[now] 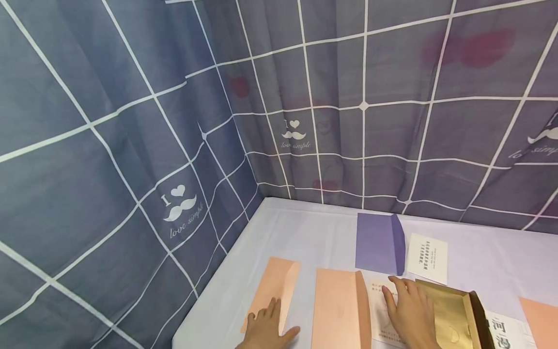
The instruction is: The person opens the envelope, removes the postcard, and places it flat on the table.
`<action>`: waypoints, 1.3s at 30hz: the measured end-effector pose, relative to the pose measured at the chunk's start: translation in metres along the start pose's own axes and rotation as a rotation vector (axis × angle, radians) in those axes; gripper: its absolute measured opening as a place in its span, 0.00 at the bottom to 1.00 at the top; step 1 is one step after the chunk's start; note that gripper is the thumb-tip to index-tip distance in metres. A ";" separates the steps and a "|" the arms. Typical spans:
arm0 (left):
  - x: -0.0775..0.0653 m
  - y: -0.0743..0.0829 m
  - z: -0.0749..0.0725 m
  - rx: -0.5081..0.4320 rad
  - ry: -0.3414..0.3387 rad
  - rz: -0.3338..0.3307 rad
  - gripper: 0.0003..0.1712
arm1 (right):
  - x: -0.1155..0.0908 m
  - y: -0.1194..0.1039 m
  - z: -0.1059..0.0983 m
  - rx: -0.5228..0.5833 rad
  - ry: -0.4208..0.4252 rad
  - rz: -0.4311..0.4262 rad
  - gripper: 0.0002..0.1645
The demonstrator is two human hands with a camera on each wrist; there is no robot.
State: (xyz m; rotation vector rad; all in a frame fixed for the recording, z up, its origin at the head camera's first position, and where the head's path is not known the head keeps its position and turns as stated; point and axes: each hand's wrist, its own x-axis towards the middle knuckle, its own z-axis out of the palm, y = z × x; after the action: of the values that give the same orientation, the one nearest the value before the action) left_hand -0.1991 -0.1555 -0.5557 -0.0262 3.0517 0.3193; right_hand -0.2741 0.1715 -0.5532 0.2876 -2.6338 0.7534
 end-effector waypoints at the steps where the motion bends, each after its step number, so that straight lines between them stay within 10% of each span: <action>1: 0.008 -0.008 -0.005 -0.062 0.036 0.034 0.51 | 0.001 -0.002 0.001 0.006 0.000 -0.008 0.22; 6: 0.064 -0.065 -0.009 -0.101 0.255 0.257 0.28 | 0.005 -0.013 0.008 0.012 0.037 -0.059 0.20; 11: 0.085 -0.105 0.014 0.042 0.260 0.419 0.23 | 0.006 -0.025 0.018 -0.002 0.040 -0.116 0.20; 18: 0.077 -0.069 0.034 0.088 0.267 0.225 0.25 | 0.014 -0.044 0.039 0.017 0.053 -0.206 0.20; 22: 0.072 -0.052 0.039 0.161 0.258 0.146 0.25 | 0.012 -0.065 0.068 0.004 0.109 -0.415 0.27; 29: 0.072 -0.042 0.035 0.285 0.233 0.146 0.27 | -0.019 -0.113 0.118 -0.151 -0.003 -0.736 0.27; 34: 0.071 -0.042 0.036 0.366 0.211 0.157 0.27 | -0.034 -0.129 0.131 -0.348 -0.071 -0.915 0.50; 39: 0.072 -0.048 0.038 0.427 0.289 0.164 0.26 | -0.028 -0.137 0.128 -0.454 -0.081 -0.987 0.41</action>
State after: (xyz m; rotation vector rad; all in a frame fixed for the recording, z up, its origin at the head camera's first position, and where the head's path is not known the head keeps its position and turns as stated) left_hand -0.2673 -0.1955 -0.6081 0.2206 3.3414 -0.3658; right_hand -0.2474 -0.0105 -0.6015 1.3351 -2.2016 -0.1810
